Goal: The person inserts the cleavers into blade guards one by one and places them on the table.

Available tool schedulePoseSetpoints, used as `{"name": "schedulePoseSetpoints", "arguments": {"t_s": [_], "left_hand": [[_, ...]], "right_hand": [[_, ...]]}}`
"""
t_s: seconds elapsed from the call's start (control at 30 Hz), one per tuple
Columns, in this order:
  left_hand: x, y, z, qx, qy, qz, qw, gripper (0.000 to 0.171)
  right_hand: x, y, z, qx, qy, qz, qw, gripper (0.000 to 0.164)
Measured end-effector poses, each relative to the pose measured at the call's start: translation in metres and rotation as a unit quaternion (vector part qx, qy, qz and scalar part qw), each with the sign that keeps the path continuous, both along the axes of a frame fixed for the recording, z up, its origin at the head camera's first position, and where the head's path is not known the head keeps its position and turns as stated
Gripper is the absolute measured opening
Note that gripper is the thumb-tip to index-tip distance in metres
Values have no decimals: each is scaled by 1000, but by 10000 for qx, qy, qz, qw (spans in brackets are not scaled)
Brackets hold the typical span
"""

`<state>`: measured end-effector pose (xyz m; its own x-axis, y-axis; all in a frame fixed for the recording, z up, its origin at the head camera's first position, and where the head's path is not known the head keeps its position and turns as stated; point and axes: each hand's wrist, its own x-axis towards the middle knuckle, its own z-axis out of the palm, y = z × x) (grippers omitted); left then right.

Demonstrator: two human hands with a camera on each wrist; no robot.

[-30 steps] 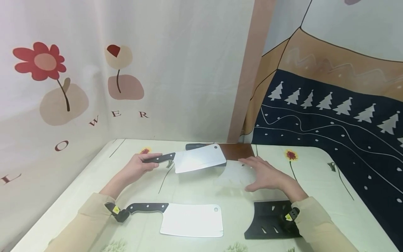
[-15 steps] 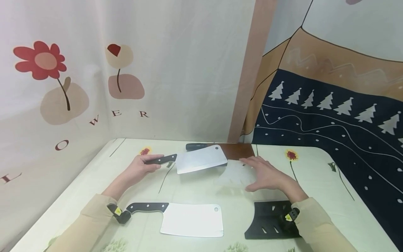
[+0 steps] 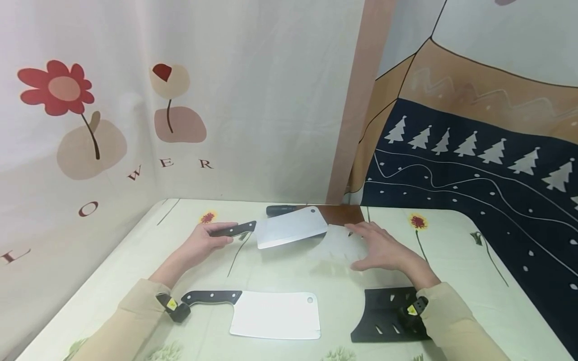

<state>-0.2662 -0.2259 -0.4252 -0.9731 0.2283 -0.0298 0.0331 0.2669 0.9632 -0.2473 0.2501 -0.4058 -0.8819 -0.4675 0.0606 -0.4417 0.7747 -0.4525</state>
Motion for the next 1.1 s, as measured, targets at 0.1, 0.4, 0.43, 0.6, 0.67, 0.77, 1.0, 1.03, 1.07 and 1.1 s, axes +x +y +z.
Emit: {"name": "schedulePoseSetpoints", "arguments": {"t_s": [0.1, 0.4, 0.43, 0.6, 0.67, 0.77, 1.0, 1.03, 1.07, 1.1], "left_hand": [[0, 1, 2, -25, -21, -23, 10000, 47], [4, 1, 7, -144, 25, -146, 9998, 46], [5, 1, 7, -107, 7, -190, 9998, 47], [4, 0, 11, 95, 2, -354, 9993, 49], [2, 0, 14, 74, 67, -389, 9992, 49], [0, 0, 18, 15, 134, -452, 9989, 48], [-2, -2, 18, 51, 161, -536, 9984, 44], [-2, -3, 17, 112, 143, -528, 9984, 44], [-3, -4, 17, 182, 131, -538, 9983, 44], [-3, -5, 17, 253, 119, -542, 9981, 43]], "right_hand": [[-1, 1, 0, -37, 19, -37, 10000, 97], [0, 2, -2, 61, 74, -152, 9998, 97], [0, 2, -2, 81, 97, -165, 9998, 96], [1, 3, -2, 105, 286, -223, 9993, 97], [0, 4, -2, 95, 342, -222, 9991, 98], [-2, 5, -4, 60, 371, -197, 9991, 97], [0, 6, -6, -23, 408, -131, 9991, 94], [0, 6, -5, -35, 424, -124, 9990, 94], [1, 5, -5, -52, 438, -119, 9990, 93], [1, 5, -4, -77, 440, -121, 9989, 93]]}}
